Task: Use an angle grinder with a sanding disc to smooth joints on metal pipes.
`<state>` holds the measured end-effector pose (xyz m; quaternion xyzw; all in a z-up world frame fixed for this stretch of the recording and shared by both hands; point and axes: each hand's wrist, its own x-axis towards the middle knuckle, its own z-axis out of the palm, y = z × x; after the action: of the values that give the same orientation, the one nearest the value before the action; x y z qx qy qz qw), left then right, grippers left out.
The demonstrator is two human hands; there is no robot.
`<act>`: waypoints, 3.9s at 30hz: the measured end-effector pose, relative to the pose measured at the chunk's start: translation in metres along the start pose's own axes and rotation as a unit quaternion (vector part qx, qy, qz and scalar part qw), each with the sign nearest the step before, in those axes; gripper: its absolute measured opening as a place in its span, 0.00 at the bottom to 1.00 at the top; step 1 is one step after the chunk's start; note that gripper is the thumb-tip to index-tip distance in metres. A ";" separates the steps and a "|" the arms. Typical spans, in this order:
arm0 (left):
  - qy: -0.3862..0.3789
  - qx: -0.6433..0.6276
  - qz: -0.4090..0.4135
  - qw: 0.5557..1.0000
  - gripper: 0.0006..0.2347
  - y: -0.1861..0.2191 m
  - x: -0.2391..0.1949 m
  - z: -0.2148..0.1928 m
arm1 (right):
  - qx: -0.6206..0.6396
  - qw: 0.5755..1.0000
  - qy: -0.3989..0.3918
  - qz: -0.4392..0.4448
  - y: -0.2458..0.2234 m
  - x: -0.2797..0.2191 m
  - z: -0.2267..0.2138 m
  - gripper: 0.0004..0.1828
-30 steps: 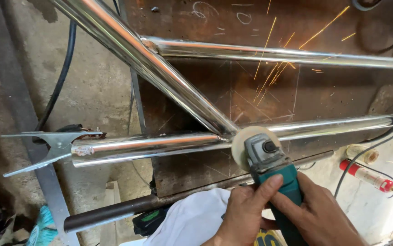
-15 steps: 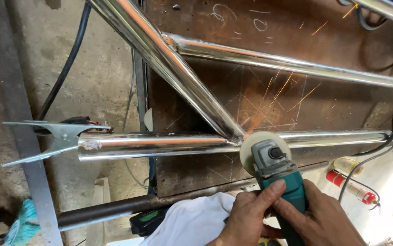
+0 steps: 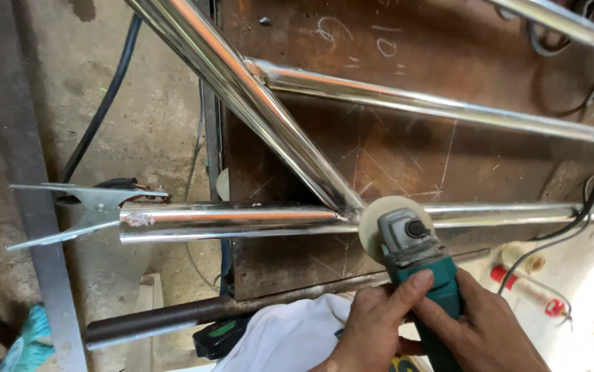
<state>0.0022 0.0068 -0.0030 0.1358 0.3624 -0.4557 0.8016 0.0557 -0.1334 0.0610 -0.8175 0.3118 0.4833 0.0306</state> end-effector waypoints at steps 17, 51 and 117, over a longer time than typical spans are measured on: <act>0.011 -0.138 0.355 0.925 0.27 -0.045 0.099 0.058 | -0.134 0.851 0.075 -0.502 0.007 0.114 -0.085 0.23; 0.240 -0.175 0.615 0.731 0.20 -0.060 0.176 0.082 | -0.169 0.566 0.130 -0.796 -0.021 0.202 -0.066 0.25; 0.133 -0.297 0.614 0.719 0.18 -0.070 0.163 0.059 | -0.274 0.694 0.145 -0.650 -0.020 0.114 -0.056 0.24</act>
<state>0.0233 -0.1672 -0.0691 0.1429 0.4192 0.2899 0.8484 0.1480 -0.1915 -0.0067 -0.8481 -0.4434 0.2823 0.0664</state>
